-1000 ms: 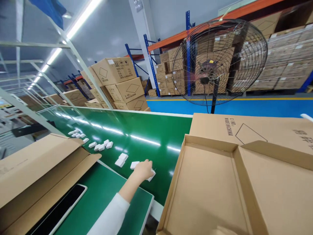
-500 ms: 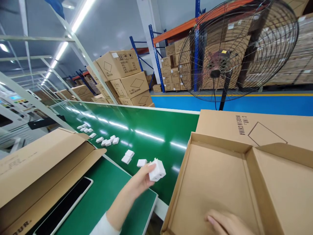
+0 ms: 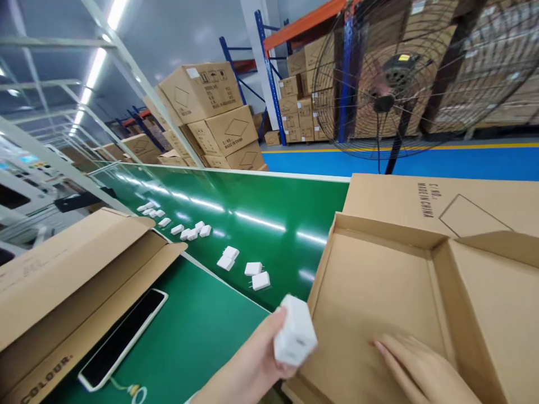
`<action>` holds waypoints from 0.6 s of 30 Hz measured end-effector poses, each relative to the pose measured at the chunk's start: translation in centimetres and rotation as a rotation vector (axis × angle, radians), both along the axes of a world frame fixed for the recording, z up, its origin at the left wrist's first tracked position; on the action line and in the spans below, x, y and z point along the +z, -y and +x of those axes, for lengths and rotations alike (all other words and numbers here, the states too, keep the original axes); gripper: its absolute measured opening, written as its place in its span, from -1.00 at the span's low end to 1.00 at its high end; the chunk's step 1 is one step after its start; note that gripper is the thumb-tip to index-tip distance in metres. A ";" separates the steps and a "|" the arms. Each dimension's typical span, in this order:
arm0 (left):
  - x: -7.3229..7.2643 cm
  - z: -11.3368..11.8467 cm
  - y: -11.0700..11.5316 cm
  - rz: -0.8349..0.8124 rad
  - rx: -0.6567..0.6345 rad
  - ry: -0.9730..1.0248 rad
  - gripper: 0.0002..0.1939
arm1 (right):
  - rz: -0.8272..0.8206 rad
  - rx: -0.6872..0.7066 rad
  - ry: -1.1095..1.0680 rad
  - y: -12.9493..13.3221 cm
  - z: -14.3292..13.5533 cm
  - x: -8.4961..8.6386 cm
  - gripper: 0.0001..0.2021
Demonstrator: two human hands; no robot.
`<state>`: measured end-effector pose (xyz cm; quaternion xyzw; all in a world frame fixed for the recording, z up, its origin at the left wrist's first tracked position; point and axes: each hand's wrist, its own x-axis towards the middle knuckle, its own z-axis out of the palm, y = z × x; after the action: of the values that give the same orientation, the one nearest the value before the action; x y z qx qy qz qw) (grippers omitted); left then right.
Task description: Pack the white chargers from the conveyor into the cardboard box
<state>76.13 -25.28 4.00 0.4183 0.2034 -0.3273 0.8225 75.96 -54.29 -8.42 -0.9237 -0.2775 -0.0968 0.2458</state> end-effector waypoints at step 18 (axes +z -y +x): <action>-1.9 0.6 3.5 0.760 -0.816 1.184 -0.65 | 0.093 -0.049 -0.092 -1.3 0.1 4.1 -0.67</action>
<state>76.73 -28.81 2.06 0.8138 -0.3365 -0.2346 0.4117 76.09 -52.96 -4.28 -0.9213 -0.2384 -0.0728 0.2986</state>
